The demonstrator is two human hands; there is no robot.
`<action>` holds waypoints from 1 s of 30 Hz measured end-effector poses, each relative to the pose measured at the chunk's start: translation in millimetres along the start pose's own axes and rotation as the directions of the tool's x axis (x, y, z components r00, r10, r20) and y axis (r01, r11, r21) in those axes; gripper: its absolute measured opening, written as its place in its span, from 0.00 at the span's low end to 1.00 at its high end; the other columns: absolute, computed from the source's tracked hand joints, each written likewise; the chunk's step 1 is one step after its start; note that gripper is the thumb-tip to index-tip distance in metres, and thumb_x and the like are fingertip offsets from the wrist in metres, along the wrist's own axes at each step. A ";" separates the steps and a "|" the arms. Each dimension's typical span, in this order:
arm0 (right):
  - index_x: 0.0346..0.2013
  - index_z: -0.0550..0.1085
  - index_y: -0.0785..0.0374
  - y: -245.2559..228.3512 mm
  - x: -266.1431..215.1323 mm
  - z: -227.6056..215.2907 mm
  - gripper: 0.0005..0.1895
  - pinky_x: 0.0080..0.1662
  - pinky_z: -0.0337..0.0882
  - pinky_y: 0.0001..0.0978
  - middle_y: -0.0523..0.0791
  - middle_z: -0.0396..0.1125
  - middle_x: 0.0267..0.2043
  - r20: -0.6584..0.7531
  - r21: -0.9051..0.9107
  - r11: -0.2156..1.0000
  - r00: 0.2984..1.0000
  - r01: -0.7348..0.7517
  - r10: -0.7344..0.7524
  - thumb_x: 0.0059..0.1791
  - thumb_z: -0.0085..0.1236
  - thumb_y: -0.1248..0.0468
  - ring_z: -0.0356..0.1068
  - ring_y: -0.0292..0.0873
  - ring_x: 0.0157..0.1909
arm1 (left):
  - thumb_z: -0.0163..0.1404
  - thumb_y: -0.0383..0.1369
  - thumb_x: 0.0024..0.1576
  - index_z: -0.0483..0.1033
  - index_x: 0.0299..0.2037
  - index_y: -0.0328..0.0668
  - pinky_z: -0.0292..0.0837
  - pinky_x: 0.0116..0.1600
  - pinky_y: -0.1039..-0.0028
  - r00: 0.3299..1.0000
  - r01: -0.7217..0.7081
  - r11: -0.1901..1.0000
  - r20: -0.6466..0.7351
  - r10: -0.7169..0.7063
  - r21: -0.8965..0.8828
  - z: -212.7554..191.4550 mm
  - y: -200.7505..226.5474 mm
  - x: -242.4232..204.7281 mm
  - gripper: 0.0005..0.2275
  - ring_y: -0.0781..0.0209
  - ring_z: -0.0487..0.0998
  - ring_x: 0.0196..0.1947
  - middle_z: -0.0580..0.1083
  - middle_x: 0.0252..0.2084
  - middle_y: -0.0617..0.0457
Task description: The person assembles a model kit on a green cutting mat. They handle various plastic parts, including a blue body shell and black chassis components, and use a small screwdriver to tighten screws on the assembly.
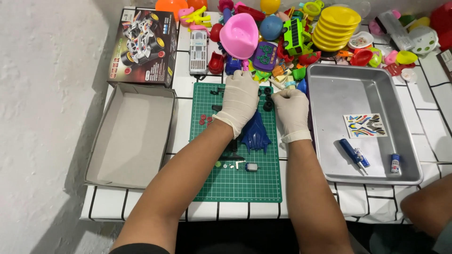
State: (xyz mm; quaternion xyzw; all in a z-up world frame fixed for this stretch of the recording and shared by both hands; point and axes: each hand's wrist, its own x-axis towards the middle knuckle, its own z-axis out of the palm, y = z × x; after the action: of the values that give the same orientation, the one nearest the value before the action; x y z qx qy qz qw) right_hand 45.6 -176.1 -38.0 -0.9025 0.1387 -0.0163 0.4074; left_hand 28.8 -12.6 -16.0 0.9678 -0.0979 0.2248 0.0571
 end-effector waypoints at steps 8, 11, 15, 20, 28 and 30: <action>0.37 0.83 0.50 -12.9 -14.3 -7.1 0.10 0.52 0.75 0.47 0.47 0.76 0.41 0.011 -0.019 1.000 1.000 -0.023 0.024 0.43 0.63 0.55 0.74 0.55 0.53 | 0.60 0.35 0.44 0.81 0.36 0.48 0.67 0.53 0.59 1.000 0.013 1.000 -0.005 -0.013 -0.018 5.8 3.2 2.1 0.10 0.51 0.71 0.47 0.71 0.38 0.52; 0.37 0.83 0.50 0.1 1.2 5.4 0.11 0.52 0.75 0.47 0.46 0.76 0.41 0.013 -0.018 1.000 1.000 -0.012 0.012 0.43 0.62 0.55 0.74 0.55 0.53 | 0.61 0.38 0.46 0.80 0.37 0.49 0.64 0.55 0.60 0.999 0.008 0.998 -0.039 -0.011 -0.068 -10.2 1.5 -3.0 0.10 0.52 0.70 0.49 0.70 0.39 0.54; 0.37 0.83 0.49 8.8 4.8 5.6 0.10 0.51 0.76 0.45 0.45 0.76 0.40 0.002 -0.007 1.000 1.000 -0.008 0.008 0.42 0.63 0.54 0.75 0.52 0.52 | 0.61 0.37 0.46 0.78 0.35 0.48 0.65 0.53 0.60 0.995 0.008 0.987 -0.099 -0.024 -0.162 -33.3 -4.2 -13.1 0.10 0.51 0.71 0.48 0.70 0.37 0.54; 0.35 0.81 0.59 5.4 -7.0 -4.9 0.05 0.42 0.72 0.37 0.48 0.75 0.34 -0.253 0.331 0.874 0.926 0.356 -0.281 0.47 0.62 0.63 0.71 0.38 0.39 | 0.59 0.35 0.50 0.77 0.45 0.55 0.70 0.51 0.62 0.971 0.062 0.913 -0.187 -0.148 -0.403 -55.5 -14.7 -33.2 0.13 0.53 0.76 0.45 0.75 0.38 0.58; 0.35 0.72 0.69 -75.5 -122.6 -35.5 0.04 0.52 0.72 0.40 0.56 0.72 0.45 -0.275 0.555 0.467 0.682 0.688 -0.678 0.54 0.57 0.75 0.72 0.49 0.52 | 0.58 0.28 0.54 0.77 0.50 0.51 0.71 0.55 0.68 0.919 0.032 0.767 -0.284 -0.274 -0.640 -95.0 -13.1 -71.6 0.14 0.57 0.79 0.46 0.80 0.44 0.57; 0.35 0.71 0.69 -75.9 -130.2 -30.1 0.04 0.54 0.72 0.40 0.57 0.71 0.47 -0.255 0.577 0.457 0.680 0.678 -0.687 0.53 0.56 0.75 0.72 0.49 0.53 | 0.58 0.29 0.55 0.77 0.51 0.52 0.71 0.55 0.70 0.916 0.016 0.756 -0.293 -0.273 -0.654 -96.3 -11.3 -78.0 0.14 0.60 0.79 0.46 0.80 0.44 0.58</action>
State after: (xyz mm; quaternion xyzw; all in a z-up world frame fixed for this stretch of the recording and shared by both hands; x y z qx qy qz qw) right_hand -65.8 -115.9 49.2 -0.6895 -0.2511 -0.2165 0.6440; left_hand -78.2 26.1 34.3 0.8340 -0.0794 0.3515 0.4178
